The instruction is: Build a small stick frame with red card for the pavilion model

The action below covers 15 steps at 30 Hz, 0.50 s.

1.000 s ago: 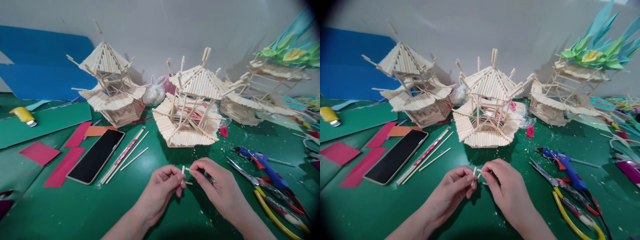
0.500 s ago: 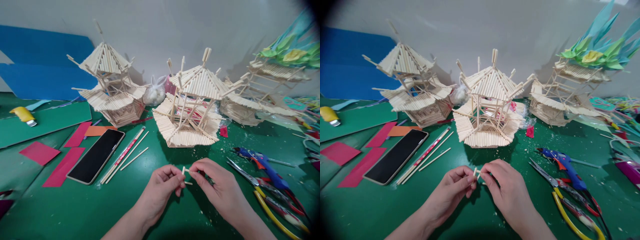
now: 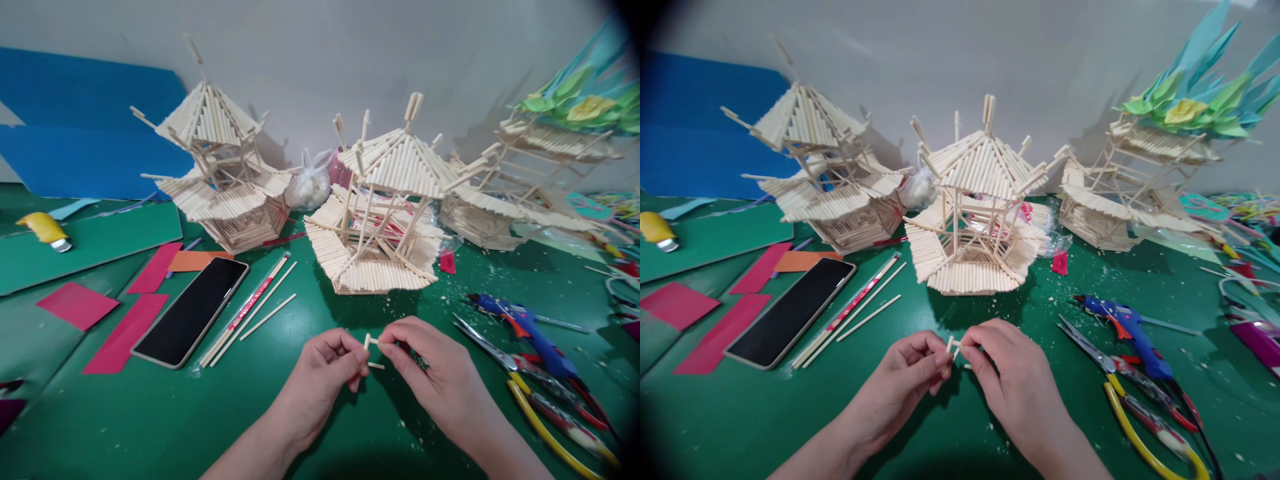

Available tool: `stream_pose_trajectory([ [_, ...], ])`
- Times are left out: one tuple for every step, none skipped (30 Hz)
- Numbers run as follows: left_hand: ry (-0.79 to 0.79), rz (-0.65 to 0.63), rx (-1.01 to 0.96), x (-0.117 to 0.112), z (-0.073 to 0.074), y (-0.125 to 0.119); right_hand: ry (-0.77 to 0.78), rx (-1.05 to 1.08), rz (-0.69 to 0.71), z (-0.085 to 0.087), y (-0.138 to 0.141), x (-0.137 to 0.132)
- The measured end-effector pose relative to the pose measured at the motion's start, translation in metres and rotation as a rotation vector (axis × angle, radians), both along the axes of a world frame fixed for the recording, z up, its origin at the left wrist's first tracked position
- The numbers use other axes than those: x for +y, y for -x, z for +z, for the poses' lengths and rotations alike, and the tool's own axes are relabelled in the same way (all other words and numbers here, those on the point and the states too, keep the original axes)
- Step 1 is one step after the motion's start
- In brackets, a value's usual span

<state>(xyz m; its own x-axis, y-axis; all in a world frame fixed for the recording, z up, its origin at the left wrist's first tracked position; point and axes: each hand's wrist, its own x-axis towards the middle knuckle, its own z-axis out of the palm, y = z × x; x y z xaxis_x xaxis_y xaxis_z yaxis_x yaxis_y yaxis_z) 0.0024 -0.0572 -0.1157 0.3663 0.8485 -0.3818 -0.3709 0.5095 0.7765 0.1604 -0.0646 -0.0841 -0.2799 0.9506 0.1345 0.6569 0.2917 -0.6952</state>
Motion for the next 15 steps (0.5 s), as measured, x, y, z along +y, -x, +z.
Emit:
stream_pose_trajectory([
  [0.0, -0.001, 0.001, -0.0003, -0.0001, -0.0001, 0.002, 0.0, 0.001, 0.0001, 0.0001, 0.0002],
  [0.0, -0.003, 0.001, -0.0006, -0.0002, -0.0002, 0.006, 0.0, 0.002, 0.0002, 0.0003, 0.0004],
  [0.0, -0.003, 0.002, -0.0008, -0.0002, -0.0003, 0.011, -0.001, 0.005, 0.0003, 0.0005, 0.0006],
  [0.001, -0.004, 0.004, -0.001, -0.0002, -0.0004, 0.017, -0.003, 0.007, 0.0005, 0.0006, 0.0006],
  [0.003, -0.005, 0.007, -0.0011, -0.0001, -0.0005, 0.021, -0.005, 0.008, 0.0006, 0.0007, 0.0005],
  [0.005, -0.004, 0.01, -0.0011, -0.0001, -0.0006, 0.025, -0.007, 0.009, 0.0007, 0.0008, 0.0004],
  [0.007, -0.005, 0.012, -0.0009, 0.0, -0.0006, 0.027, -0.007, 0.009, 0.0007, 0.0009, 0.0002],
  [0.008, -0.003, 0.015, -0.0006, -0.0001, -0.0007, 0.029, -0.006, 0.01, 0.0006, 0.001, 0.0],
  [0.007, -0.003, 0.017, -0.0003, -0.0002, -0.0008, 0.03, -0.004, 0.01, 0.0005, 0.0011, -0.0001],
  [0.005, -0.004, 0.02, 0.0, -0.0004, -0.0008, 0.032, 0.0, 0.011, 0.0003, 0.0012, -0.0002],
  [0.002, -0.004, 0.022, 0.0002, -0.0006, -0.0009, 0.032, 0.004, 0.012, 0.0, 0.0013, -0.0002],
  [0.001, -0.003, 0.023, 0.0003, -0.0009, -0.001, 0.033, 0.007, 0.011, -0.0002, 0.0013, -0.0002],
  [0.002, -0.003, 0.021, 0.0002, -0.0013, -0.0011, 0.035, 0.011, 0.012, -0.0005, 0.0012, 0.0],
  [0.005, -0.004, 0.016, 0.0001, -0.0017, -0.0011, 0.038, 0.015, 0.01, -0.0007, 0.0011, 0.0002],
  [0.01, -0.003, 0.005, 0.0, -0.0021, -0.0011, 0.037, 0.021, 0.009, -0.0009, 0.001, 0.0005],
])
